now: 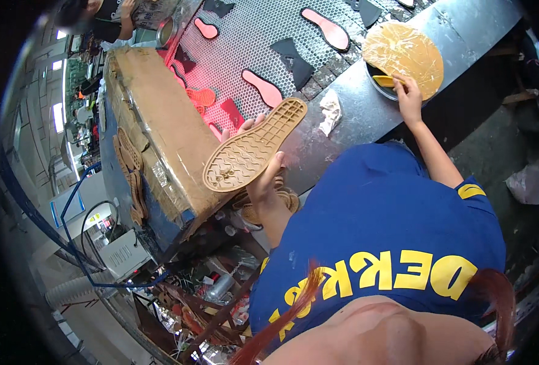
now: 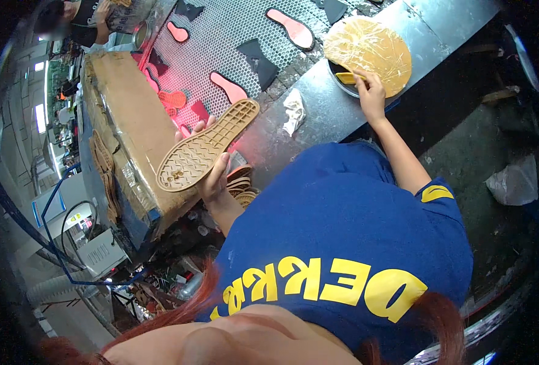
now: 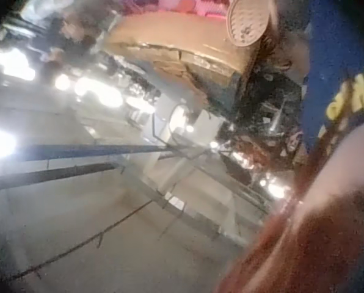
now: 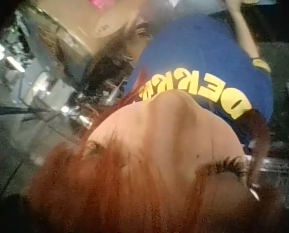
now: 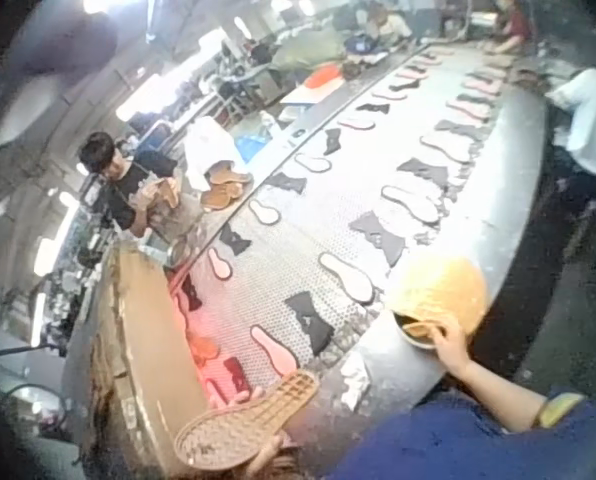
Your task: The person uses a yellow plastic scraper to apply a viscous substance from a metal bowl onto the textured bottom of a shoe sole. They repeatedly dip the tool into the bowl and spread the substance across the sole's surface, then place the treated sole onto a pile of similar items.
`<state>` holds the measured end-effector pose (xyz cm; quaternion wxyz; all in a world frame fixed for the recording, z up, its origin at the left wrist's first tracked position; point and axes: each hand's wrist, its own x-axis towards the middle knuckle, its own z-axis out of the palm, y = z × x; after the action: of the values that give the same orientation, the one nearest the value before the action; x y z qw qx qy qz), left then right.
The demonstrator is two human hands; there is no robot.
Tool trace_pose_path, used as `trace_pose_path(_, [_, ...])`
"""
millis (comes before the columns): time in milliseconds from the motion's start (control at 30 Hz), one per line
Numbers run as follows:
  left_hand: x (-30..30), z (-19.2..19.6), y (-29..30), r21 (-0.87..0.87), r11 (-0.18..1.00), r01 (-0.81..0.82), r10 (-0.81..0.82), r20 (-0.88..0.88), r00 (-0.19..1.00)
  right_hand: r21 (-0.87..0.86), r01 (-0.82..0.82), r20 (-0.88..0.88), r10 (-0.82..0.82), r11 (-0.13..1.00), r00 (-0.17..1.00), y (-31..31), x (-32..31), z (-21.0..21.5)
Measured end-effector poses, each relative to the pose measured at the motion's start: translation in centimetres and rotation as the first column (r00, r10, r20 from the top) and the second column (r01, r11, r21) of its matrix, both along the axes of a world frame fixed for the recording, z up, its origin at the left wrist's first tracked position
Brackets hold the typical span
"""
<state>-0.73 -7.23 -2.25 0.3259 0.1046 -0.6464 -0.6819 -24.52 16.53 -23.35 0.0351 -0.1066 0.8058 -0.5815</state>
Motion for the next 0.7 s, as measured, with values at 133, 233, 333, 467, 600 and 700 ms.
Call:
trace_pose_path(133, [-0.4,0.9,1.0,0.062,0.995,-0.076,0.074,0.045,0.996,-0.425,0.192,0.443,0.019,0.885,0.896,-0.5,-1.6,-1.9])
trace_pose_path(233, [-0.9,1.7,1.9,0.075,0.986,-0.151,0.137,0.166,0.977,-0.652,0.217,0.446,0.136,0.726,0.885,-1.3,-2.7,-1.8])
trace_pose_path(333, [-0.6,1.2,2.3,-0.115,0.983,-0.146,0.167,0.196,0.966,-0.74,0.129,0.369,0.238,0.66,0.899,-2.1,-3.1,0.8])
trace_pose_path(467, [-0.6,-0.1,2.5,-0.258,0.944,-0.203,0.248,0.153,0.957,-0.711,-0.036,0.182,0.232,0.702,0.956,-4.3,-0.9,10.5])
trace_pose_path(600, [-0.9,0.0,1.7,-0.679,0.734,-0.01,0.248,0.255,0.935,-0.535,-0.275,-0.242,0.167,0.799,0.956,-5.0,1.4,15.5])
trace_pose_path(700, [-1.8,1.1,2.8,-0.714,0.7,-0.015,0.29,0.265,0.92,-0.289,-0.412,-0.509,0.226,0.865,0.831,-5.0,2.3,17.6])
